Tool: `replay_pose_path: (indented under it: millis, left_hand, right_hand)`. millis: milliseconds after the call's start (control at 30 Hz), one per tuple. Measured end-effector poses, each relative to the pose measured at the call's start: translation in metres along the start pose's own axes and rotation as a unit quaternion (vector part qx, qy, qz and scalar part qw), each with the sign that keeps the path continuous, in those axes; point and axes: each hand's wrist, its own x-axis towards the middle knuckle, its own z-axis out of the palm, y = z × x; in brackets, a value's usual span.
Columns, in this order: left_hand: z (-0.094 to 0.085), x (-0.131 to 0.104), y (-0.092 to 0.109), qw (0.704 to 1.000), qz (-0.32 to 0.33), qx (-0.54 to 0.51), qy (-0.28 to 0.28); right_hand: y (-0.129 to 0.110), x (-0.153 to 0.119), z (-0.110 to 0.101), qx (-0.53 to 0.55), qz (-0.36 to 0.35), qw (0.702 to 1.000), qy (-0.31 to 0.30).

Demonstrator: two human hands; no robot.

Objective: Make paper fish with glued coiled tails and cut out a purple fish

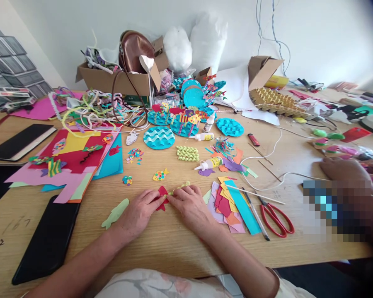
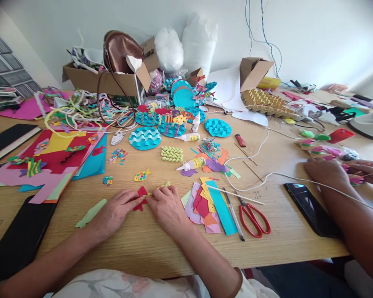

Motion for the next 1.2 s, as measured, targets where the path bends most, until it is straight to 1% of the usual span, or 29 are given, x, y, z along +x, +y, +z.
replay_pose_path:
  millis: [133,267,433,500,700,900,1033,1200]
  left_hand:
    - [-0.003,0.0,-0.001,1.0,-0.007,0.0,0.0]
    - [-0.001,0.004,0.0,1.0,-0.015,0.016,-0.012]
    - [0.002,0.006,0.0,1.0,-0.013,0.016,-0.017]
    - [0.003,0.006,-0.001,1.0,-0.008,0.017,-0.015]
    - [0.002,0.002,-0.001,0.999,0.001,0.024,-0.021]
    - [0.0,0.001,-0.002,1.0,0.015,0.018,-0.017]
    - [-0.001,0.006,-0.001,1.0,0.0,0.013,-0.02]
    - [0.002,0.01,0.001,1.0,-0.026,-0.004,-0.01]
  right_hand:
    - [-0.001,0.0,0.001,0.005,0.005,1.0,0.002]
    - [0.0,0.0,0.003,0.015,0.01,1.0,0.001]
    - [0.003,-0.001,0.004,0.055,0.016,0.998,0.034]
    - [0.005,-0.001,0.004,0.054,0.018,0.998,0.038]
    - [0.002,0.002,0.005,0.011,0.006,1.0,0.026]
    - [0.0,0.002,0.004,0.009,0.007,1.0,0.01]
    - [-0.001,0.002,0.003,0.017,0.01,1.0,0.01]
    - [-0.001,0.002,0.001,0.021,0.01,1.0,0.005]
